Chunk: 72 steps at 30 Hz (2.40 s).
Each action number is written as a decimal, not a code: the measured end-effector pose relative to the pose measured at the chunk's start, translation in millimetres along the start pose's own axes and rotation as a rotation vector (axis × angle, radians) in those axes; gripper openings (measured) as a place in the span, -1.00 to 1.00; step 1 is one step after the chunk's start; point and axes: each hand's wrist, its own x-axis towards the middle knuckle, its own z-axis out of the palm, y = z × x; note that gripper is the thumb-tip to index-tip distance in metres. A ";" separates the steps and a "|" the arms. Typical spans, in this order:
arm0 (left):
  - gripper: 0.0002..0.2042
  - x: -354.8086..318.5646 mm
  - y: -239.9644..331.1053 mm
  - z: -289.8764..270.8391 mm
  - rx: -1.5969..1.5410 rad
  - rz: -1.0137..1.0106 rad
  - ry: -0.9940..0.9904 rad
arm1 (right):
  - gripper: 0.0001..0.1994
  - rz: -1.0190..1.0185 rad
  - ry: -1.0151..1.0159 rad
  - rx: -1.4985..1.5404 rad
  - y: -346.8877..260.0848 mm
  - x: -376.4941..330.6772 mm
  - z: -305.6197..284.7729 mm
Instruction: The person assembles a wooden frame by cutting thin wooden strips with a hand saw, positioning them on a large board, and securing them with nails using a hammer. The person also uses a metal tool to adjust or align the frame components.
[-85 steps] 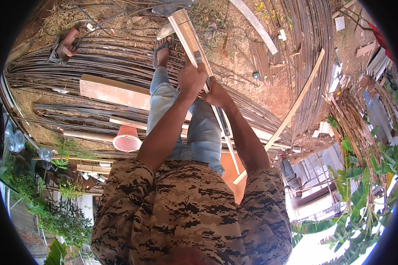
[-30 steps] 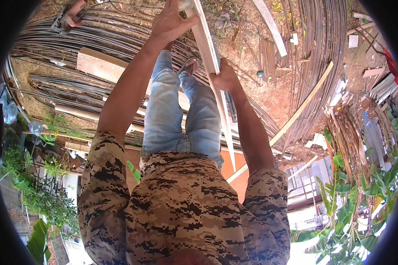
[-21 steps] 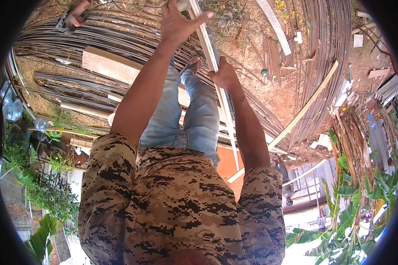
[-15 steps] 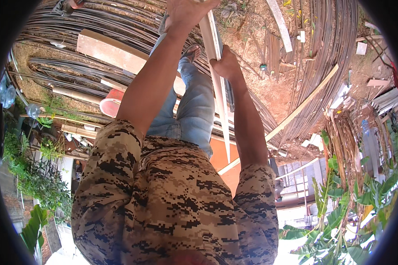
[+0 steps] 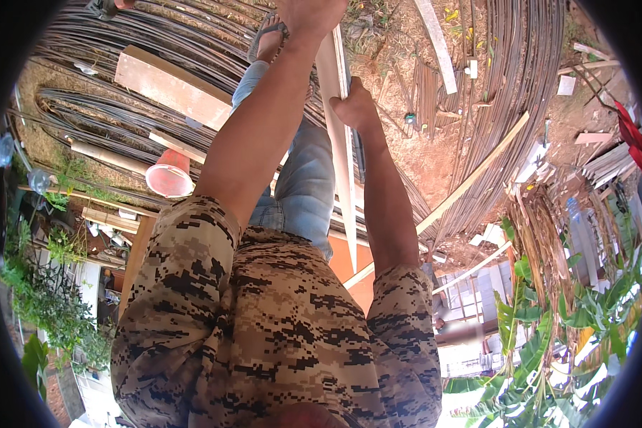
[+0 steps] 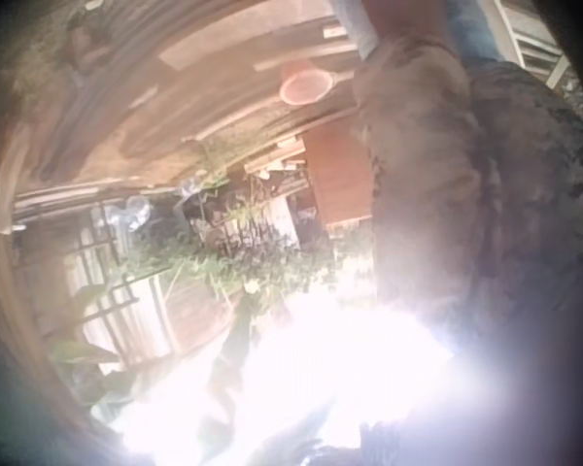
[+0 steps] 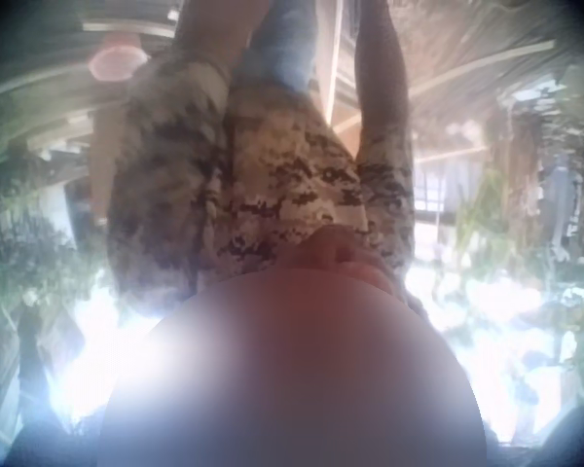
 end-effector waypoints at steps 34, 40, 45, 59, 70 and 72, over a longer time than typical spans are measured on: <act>-0.25 8.7 19.2 25.8 -0.089 -0.053 0.006 | -0.55 0.044 0.264 1.129 -50.0 19.9 -124.1; -0.25 8.2 20.8 28.6 -0.060 -0.076 -0.003 | -0.53 -0.082 0.188 0.488 -80.9 36.0 -87.6; -0.25 9.6 17.2 27.8 -0.081 -0.028 0.032 | -0.51 0.274 0.217 1.045 -91.9 14.2 -123.6; -0.29 12.7 6.0 10.4 -0.075 -0.063 -0.001 | -0.56 0.087 0.419 1.242 -101.9 8.9 -156.7; -0.28 10.8 8.4 14.1 -0.070 -0.037 0.013 | -0.64 0.182 0.436 1.437 -80.9 2.7 -74.0; -0.28 10.6 10.8 12.3 -0.103 -0.081 -0.018 | -0.55 0.316 0.377 1.102 -62.0 -6.5 -77.6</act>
